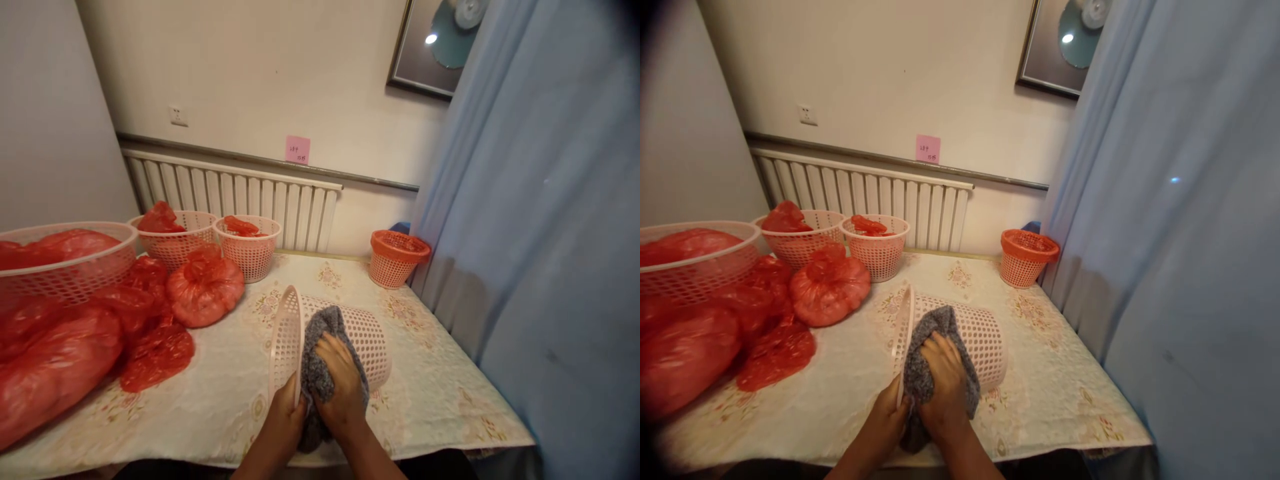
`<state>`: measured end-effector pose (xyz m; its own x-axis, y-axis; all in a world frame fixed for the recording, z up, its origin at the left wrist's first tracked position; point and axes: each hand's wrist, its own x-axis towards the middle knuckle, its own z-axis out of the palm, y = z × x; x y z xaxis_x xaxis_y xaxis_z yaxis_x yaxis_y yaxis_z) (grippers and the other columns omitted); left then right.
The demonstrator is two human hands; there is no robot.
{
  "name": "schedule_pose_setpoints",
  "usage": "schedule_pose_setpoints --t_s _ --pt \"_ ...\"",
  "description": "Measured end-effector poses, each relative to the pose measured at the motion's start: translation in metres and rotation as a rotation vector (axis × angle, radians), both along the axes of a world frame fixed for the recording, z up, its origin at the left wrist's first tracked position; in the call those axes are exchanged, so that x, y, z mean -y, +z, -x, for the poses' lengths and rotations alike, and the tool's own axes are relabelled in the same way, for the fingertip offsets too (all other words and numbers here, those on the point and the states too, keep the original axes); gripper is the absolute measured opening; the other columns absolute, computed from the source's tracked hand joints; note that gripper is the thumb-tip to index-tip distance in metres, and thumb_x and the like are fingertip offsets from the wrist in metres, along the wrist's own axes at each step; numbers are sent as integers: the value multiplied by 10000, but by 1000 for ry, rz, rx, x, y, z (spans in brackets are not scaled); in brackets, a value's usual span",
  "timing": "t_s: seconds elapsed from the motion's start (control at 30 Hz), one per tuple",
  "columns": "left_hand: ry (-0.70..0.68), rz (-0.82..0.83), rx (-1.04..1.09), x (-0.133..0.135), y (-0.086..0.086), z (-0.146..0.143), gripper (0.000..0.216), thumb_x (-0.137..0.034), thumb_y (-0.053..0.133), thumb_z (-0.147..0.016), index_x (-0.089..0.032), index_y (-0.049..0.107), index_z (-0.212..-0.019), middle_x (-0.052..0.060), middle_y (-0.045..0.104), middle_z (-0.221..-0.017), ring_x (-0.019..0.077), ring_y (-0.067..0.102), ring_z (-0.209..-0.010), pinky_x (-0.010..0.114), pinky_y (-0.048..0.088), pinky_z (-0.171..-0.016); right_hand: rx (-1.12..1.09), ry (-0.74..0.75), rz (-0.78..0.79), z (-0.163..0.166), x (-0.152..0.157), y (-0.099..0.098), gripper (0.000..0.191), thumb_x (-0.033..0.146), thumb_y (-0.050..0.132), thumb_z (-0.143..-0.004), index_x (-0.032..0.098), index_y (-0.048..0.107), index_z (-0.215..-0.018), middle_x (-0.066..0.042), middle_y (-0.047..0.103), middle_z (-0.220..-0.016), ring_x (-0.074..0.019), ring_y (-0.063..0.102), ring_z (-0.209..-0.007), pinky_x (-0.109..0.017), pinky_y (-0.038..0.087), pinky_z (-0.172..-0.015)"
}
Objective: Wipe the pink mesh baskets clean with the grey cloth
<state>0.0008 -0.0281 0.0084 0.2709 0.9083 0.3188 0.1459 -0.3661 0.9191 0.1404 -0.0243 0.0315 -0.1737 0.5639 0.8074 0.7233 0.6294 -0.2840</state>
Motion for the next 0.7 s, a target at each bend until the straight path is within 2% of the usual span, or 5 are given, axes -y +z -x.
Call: schedule_pose_setpoints --t_s 0.13,0.23,0.47,0.57,0.7 --pt "13 -5 -37 5 -13 4 435 -319 406 -887 -134 538 -1258 118 608 -1266 275 518 -1206 380 365 -1054 -42 1 82 5 -22 32 490 116 551 -664 184 568 -1149 -77 604 -1200 -233 511 -1173 -413 383 -1031" --pt "-20 20 -46 8 -17 6 423 -310 409 -887 -147 549 -1252 103 606 -1273 267 513 -1214 377 359 -1061 -105 -48 128 4 -34 41 507 94 536 -655 214 573 -1146 -61 612 -1179 -224 536 -1132 -402 404 -1011" --pt "12 124 61 3 16 -4 501 -87 443 -765 -178 539 -1248 45 621 -1252 220 525 -1191 353 365 -1052 -99 -43 84 2 -21 28 494 95 541 -677 186 558 -1163 -77 603 -1199 -221 492 -1183 -403 366 -1047" --pt "51 139 72 -1 25 -8 413 -166 437 -830 -165 541 -1230 59 640 -1213 223 552 -1153 354 387 -1030 -80 -45 85 -6 -21 22 482 101 528 -696 170 557 -1172 -80 595 -1216 -212 480 -1201 -385 359 -1055" --pt "63 168 45 -2 22 -8 377 -299 460 -870 -152 550 -1205 90 632 -1226 245 553 -1157 364 412 -1006 -121 -152 151 -36 -36 12 456 153 529 -728 167 568 -1181 -83 589 -1231 -207 507 -1178 -357 366 -1042"
